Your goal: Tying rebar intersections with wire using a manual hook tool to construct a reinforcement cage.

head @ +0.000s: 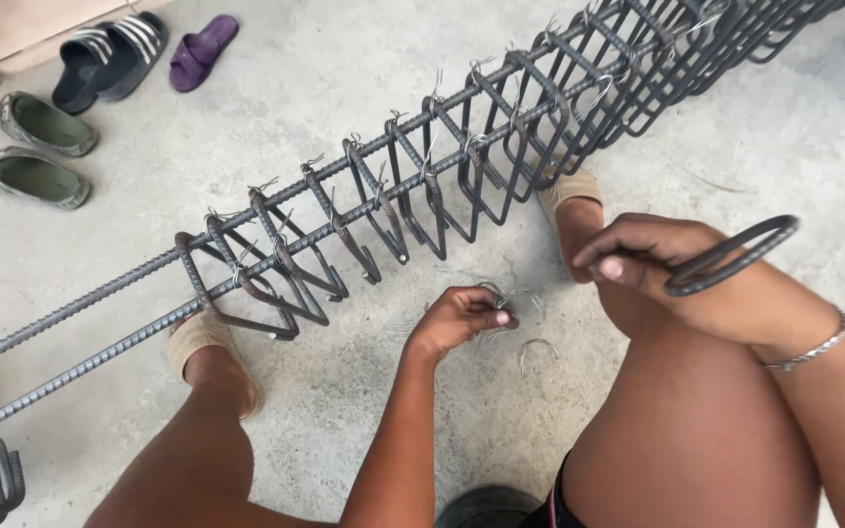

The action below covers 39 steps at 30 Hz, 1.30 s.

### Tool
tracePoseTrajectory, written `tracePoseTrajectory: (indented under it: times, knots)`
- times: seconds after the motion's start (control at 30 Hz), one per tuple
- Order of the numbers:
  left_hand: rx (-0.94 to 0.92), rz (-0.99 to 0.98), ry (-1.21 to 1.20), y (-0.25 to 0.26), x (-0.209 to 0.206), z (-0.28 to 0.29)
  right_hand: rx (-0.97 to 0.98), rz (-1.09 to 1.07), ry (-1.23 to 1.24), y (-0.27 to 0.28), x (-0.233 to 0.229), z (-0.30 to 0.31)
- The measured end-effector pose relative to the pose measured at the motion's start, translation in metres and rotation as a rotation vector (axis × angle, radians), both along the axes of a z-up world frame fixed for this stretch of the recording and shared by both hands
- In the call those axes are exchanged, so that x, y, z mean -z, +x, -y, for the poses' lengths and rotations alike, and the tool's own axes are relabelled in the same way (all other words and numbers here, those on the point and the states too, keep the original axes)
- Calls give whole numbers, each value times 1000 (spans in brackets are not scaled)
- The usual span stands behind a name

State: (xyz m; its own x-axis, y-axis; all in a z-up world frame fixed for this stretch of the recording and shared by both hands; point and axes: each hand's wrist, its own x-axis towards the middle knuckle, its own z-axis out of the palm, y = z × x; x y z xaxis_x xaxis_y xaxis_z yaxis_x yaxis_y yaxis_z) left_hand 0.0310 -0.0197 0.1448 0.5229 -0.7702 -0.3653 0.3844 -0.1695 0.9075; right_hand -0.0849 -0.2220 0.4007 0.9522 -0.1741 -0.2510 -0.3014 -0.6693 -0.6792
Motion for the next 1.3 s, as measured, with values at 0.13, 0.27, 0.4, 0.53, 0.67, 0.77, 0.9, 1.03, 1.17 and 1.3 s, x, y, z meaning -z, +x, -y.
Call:
tracePoseTrajectory:
  times: [0.13,0.27,0.4,0.53,0.67,0.77,0.9,1.03,1.17,1.3]
  knots:
    - [49,95,-145,-4,-59,15,-129,96,-76,0,5,-3]
    - [35,131,-301,-8,-90,15,-120,143,-115,-4,8,-14]
    - [0,184,-270,-10,-112,9,-70,183,-93,-5,9,-17]
    - [37,286,-192,-11,-130,-1,-105,106,-109,-5,13,-17]
    - [171,339,-66,-8,-144,-6,-19,74,106,-8,4,-11]
    - [291,456,269,-4,-153,-15,284,229,337,-16,0,1]
    - [211,364,106,6,-137,-28,440,586,852,-24,13,28]
    - [179,393,-67,6,-158,-27,410,589,904,-27,14,33]
    - [138,424,41,-4,-188,-10,442,415,804,-17,12,26]
    - [194,548,136,-20,-227,-1,382,233,730,-15,21,19]
